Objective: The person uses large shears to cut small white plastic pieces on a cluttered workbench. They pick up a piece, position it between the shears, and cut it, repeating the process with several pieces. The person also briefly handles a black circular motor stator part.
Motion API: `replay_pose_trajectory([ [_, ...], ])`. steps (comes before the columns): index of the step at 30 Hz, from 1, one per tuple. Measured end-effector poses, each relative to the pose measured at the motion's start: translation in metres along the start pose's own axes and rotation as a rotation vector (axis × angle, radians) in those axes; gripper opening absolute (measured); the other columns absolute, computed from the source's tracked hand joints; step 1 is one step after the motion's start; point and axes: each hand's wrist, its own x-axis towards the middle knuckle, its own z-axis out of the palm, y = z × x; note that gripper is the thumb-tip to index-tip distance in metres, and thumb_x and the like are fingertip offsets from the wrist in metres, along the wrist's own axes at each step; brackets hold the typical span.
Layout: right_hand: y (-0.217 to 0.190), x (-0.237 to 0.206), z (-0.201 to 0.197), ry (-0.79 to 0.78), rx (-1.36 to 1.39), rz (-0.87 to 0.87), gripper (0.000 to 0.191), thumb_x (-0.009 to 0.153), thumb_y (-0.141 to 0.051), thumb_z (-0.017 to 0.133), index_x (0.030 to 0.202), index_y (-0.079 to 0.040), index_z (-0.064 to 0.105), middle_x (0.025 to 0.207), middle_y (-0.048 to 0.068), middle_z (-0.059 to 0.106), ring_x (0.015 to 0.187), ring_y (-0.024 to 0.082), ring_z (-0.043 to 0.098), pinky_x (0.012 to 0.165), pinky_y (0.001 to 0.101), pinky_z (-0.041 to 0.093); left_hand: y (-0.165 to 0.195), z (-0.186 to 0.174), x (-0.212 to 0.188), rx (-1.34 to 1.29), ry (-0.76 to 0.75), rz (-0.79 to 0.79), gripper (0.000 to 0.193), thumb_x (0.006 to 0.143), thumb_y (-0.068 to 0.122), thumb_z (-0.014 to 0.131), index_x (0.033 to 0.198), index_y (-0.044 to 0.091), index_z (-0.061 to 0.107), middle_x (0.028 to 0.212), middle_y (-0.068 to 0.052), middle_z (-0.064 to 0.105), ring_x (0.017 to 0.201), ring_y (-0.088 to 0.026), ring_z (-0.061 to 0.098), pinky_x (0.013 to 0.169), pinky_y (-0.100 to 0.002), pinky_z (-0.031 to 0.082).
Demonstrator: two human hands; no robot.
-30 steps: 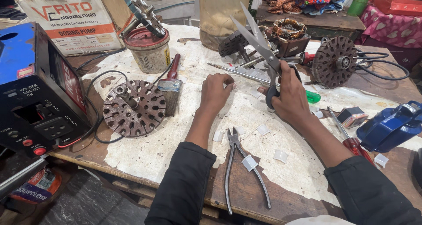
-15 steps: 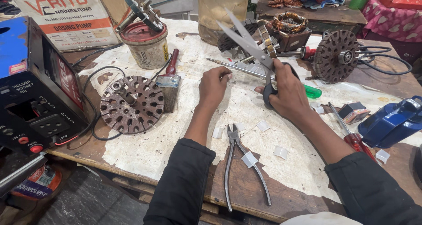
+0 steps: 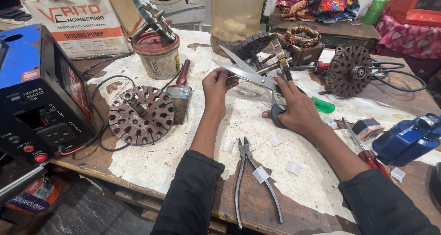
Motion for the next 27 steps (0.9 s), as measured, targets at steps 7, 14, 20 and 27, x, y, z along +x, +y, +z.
replay_pose_trajectory([
  [7, 0.0, 0.001, -0.002, -0.044, 0.007, 0.011, 0.112, 0.067, -0.062, 0.083, 0.153, -0.006, 0.038, 0.114, 0.02, 0.061, 0.097, 0.043, 0.065, 0.079, 0.0511, 0.05, -0.002, -0.002, 0.003, 0.017, 0.075, 0.056, 0.014, 0.102, 0.003, 0.057, 0.105, -0.005, 0.068, 0.092, -0.014, 0.071, 0.079, -0.021, 0.074, 0.075, -0.034, 0.064],
  [14, -0.001, 0.001, -0.003, -0.082, -0.021, 0.02, 0.111, 0.068, -0.06, 0.083, 0.154, -0.006, 0.037, 0.108, 0.02, 0.061, 0.088, 0.043, 0.065, 0.075, 0.0522, 0.049, 0.004, 0.001, 0.001, -0.056, 0.078, 0.062, 0.011, 0.099, 0.001, 0.06, 0.105, -0.006, 0.067, 0.098, -0.013, 0.072, 0.083, -0.021, 0.075, 0.082, -0.036, 0.067],
  [20, 0.0, 0.001, 0.0, -0.07, -0.007, 0.024, 0.11, 0.069, -0.061, 0.082, 0.152, -0.005, 0.038, 0.113, 0.02, 0.063, 0.094, 0.043, 0.067, 0.078, 0.0512, 0.051, 0.015, 0.006, -0.009, -0.062, -0.021, 0.024, 0.014, 0.101, 0.007, 0.06, 0.108, -0.003, 0.067, 0.098, -0.014, 0.075, 0.086, -0.021, 0.076, 0.082, -0.036, 0.066],
  [27, 0.006, 0.0, 0.004, -0.035, 0.029, -0.048, 0.108, 0.072, -0.06, 0.083, 0.152, -0.003, 0.038, 0.127, 0.027, 0.058, 0.103, 0.047, 0.063, 0.084, 0.0511, 0.05, 0.015, 0.007, -0.008, -0.027, -0.054, 0.032, 0.021, 0.101, 0.011, 0.063, 0.112, -0.006, 0.068, 0.097, -0.016, 0.075, 0.083, -0.02, 0.075, 0.081, -0.033, 0.066],
])
